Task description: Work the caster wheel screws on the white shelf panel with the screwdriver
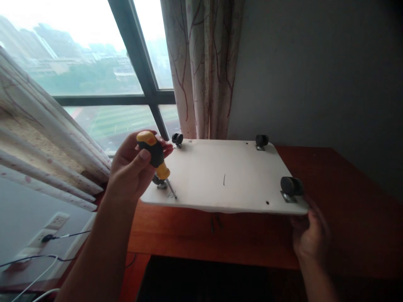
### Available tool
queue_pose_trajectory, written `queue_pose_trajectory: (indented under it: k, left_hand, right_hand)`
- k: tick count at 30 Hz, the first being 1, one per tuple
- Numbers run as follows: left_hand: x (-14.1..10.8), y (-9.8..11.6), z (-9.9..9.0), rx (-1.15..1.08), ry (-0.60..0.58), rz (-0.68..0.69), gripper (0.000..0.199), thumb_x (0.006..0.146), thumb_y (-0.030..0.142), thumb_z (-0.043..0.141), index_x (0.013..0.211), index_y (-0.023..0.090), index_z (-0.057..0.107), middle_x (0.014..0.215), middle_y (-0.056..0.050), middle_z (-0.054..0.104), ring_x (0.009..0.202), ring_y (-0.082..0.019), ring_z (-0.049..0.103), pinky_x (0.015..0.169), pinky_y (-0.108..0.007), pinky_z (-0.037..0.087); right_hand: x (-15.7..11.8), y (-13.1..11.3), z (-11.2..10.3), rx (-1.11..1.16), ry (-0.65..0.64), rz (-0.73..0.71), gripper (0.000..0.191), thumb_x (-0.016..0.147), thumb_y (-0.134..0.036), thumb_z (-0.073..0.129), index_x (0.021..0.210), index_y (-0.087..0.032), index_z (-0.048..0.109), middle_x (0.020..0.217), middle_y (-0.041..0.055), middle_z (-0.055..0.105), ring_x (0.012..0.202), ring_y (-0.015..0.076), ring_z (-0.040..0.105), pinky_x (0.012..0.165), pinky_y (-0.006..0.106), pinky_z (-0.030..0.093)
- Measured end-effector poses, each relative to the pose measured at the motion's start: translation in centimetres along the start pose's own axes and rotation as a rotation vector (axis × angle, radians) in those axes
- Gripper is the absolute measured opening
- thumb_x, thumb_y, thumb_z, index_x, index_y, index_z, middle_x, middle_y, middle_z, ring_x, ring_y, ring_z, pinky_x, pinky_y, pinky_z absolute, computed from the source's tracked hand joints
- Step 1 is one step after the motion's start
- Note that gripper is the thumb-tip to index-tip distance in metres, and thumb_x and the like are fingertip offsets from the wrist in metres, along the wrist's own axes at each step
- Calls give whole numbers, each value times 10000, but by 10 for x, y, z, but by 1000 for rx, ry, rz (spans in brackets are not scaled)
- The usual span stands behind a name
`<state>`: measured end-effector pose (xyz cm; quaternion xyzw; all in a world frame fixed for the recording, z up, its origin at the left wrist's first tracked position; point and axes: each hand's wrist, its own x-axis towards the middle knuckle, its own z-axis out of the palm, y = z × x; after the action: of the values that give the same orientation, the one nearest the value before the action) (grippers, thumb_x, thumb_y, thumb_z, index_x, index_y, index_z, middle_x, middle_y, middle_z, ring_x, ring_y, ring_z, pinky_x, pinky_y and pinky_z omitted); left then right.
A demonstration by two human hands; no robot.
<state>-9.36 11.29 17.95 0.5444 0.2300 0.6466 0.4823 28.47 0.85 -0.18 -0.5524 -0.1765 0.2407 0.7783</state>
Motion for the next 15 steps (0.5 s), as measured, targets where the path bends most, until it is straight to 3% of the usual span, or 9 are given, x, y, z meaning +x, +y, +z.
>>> queue_pose_trajectory:
  k: [2,4,7,11,15]
  left_hand:
    - [-1,1,7,18,70,44,286,770,224,842,1006,256,684,1004,-11,695,906,-203,729,892,-389,626]
    - [-2,2,13,31,120,83,318,745,147,841,979,266,663,1013,8,695,778,-158,713,740,-316,630]
    - [-3,5,19,13,112,72,284,788,194,818,1022,258,669,1044,-20,708,642,-103,622,580,-241,561]
    - [-3,7,20,-56,62,16,355,886,468,711,1102,185,704,1068,-102,712,707,-153,642,654,-314,599]
    - [-6,8,20,27,109,83,155,883,327,731,993,220,706,1142,-74,720,886,-205,714,756,-341,629]
  right_hand:
    - [1,1,-2,-5,0,3,397,767,-387,690,1095,-173,750,1116,61,684,792,157,589,541,229,396]
    - [1,2,-3,-6,3,1,407,763,-401,699,1095,-170,747,1111,64,683,789,159,589,547,232,403]
    - [1,2,-3,-4,-2,-4,424,763,-420,706,1099,-164,739,1105,70,679,775,153,584,541,227,405]
    - [0,1,-1,-3,-10,-3,417,762,-413,708,1094,-162,733,1069,65,683,741,142,572,531,225,405]
    - [-1,-1,-1,-8,-8,4,407,776,-406,695,1105,-168,727,1065,59,677,732,139,569,536,230,408]
